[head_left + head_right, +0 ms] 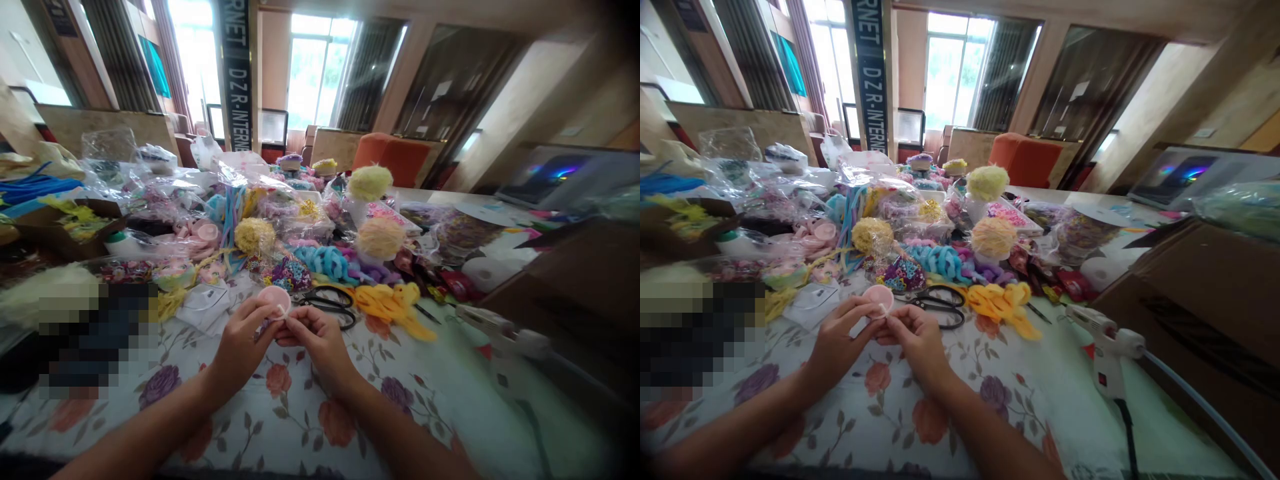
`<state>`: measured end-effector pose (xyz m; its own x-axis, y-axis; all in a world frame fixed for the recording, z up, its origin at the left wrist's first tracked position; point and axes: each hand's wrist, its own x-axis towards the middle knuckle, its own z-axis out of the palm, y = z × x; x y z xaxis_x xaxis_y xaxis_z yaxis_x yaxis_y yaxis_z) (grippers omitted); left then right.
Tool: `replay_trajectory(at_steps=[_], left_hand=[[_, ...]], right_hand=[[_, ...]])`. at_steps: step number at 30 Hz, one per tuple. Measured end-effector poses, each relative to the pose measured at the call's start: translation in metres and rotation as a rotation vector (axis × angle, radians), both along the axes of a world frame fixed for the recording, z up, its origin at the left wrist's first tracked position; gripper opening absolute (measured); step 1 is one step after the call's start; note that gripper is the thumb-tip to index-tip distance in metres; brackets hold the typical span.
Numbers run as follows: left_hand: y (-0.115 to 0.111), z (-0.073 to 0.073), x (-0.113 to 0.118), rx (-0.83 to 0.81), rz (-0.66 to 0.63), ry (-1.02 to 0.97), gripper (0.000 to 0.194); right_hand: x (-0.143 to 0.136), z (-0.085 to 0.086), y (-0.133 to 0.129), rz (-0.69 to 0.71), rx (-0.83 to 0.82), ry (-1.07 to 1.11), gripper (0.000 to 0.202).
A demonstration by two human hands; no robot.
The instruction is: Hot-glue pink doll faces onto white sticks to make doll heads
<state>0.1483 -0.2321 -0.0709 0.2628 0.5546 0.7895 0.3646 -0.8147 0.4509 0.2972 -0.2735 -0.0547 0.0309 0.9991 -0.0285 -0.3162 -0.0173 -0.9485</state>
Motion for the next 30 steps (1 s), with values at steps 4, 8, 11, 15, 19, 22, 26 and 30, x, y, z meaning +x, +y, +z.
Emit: replay_trajectory(at_steps=[4, 8, 11, 15, 19, 22, 26, 30], left_hand=[[0.001, -0.001, -0.001, -0.025, -0.011, 0.007, 0.016], [0.003, -0.002, -0.001, -0.035, -0.053, -0.027, 0.014], [0.003, 0.000, -0.001, 0.030, -0.063, -0.006, 0.016], [0.000, 0.005, -0.002, 0.134, -0.028, 0.099, 0.017], [-0.002, 0.007, -0.002, 0.253, -0.018, 0.254, 0.017], [0.001, 0.007, -0.003, 0.210, -0.017, 0.241, 0.014], [0.008, 0.006, -0.004, -0.006, -0.019, 0.042, 0.012], [0.010, 0.005, -0.006, -0.088, -0.063, -0.053, 0.010]], right_hand=[[0.001, -0.002, 0.000, 0.008, 0.006, -0.006, 0.023], [0.001, -0.004, 0.001, 0.012, 0.008, -0.097, 0.020], [0.003, -0.002, 0.001, 0.008, 0.006, -0.170, 0.021], [0.006, 0.002, 0.002, 0.034, -0.080, -0.183, 0.025], [0.010, 0.004, 0.004, 0.111, -0.178, -0.047, 0.027], [0.010, 0.004, 0.005, 0.179, -0.193, 0.080, 0.027], [0.009, 0.004, 0.004, 0.200, -0.124, 0.067, 0.028], [0.009, 0.001, 0.001, 0.028, 0.177, -0.349, 0.018]])
